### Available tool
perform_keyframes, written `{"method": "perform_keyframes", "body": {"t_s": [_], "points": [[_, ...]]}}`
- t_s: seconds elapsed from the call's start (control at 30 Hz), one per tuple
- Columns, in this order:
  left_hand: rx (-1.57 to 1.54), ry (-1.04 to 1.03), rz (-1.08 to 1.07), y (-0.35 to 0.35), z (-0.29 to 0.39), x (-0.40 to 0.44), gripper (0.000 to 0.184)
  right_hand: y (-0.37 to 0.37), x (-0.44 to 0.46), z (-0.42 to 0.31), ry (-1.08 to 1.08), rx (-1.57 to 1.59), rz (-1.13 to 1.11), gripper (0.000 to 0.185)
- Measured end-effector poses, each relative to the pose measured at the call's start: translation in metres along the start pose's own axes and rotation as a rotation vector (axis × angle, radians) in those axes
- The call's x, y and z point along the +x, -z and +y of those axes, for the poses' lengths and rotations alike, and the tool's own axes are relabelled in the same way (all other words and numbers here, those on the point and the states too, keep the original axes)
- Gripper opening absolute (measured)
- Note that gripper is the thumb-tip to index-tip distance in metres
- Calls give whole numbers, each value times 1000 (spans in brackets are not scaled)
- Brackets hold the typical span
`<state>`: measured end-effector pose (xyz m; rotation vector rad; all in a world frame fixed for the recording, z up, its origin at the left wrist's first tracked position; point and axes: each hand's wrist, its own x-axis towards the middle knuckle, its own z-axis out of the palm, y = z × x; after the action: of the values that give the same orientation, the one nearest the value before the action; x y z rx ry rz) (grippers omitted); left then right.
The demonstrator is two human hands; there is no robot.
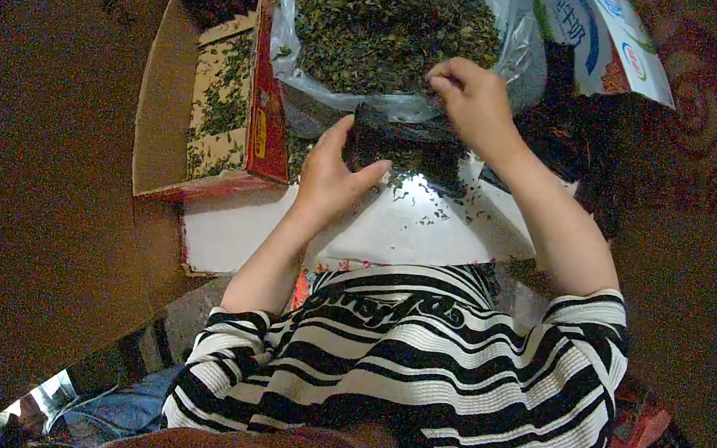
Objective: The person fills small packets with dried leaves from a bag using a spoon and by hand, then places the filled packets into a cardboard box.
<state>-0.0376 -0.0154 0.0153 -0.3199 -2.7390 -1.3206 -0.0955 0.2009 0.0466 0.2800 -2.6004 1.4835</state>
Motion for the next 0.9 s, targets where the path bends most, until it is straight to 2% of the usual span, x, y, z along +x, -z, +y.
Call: {"method": "perform_keyframes", "body": {"t_s": [0.07, 0.37, 0.5, 0.77, 0.87, 0.9], "points": [[-1, 11, -10, 2, 3, 1, 71, -3, -4, 0, -64, 117, 73, 8], [-110, 58, -81, -2, 6, 4, 73, 23, -13, 3, -91, 153, 175, 11], [-134, 71, -101, -4, 5, 5, 74, 26, -20, 6, 3, 110, 161, 11], [-46, 33, -88, -10, -2, 3, 74, 52, -29, -25, 187, 48, -15, 11], [-24, 14, -82, -10, 0, 3, 74, 55, -32, -41, 388, -186, -110, 21], [-32, 9, -85, -9, 2, 4, 74, 54, -32, -46, 387, -187, -109, 21]]}}
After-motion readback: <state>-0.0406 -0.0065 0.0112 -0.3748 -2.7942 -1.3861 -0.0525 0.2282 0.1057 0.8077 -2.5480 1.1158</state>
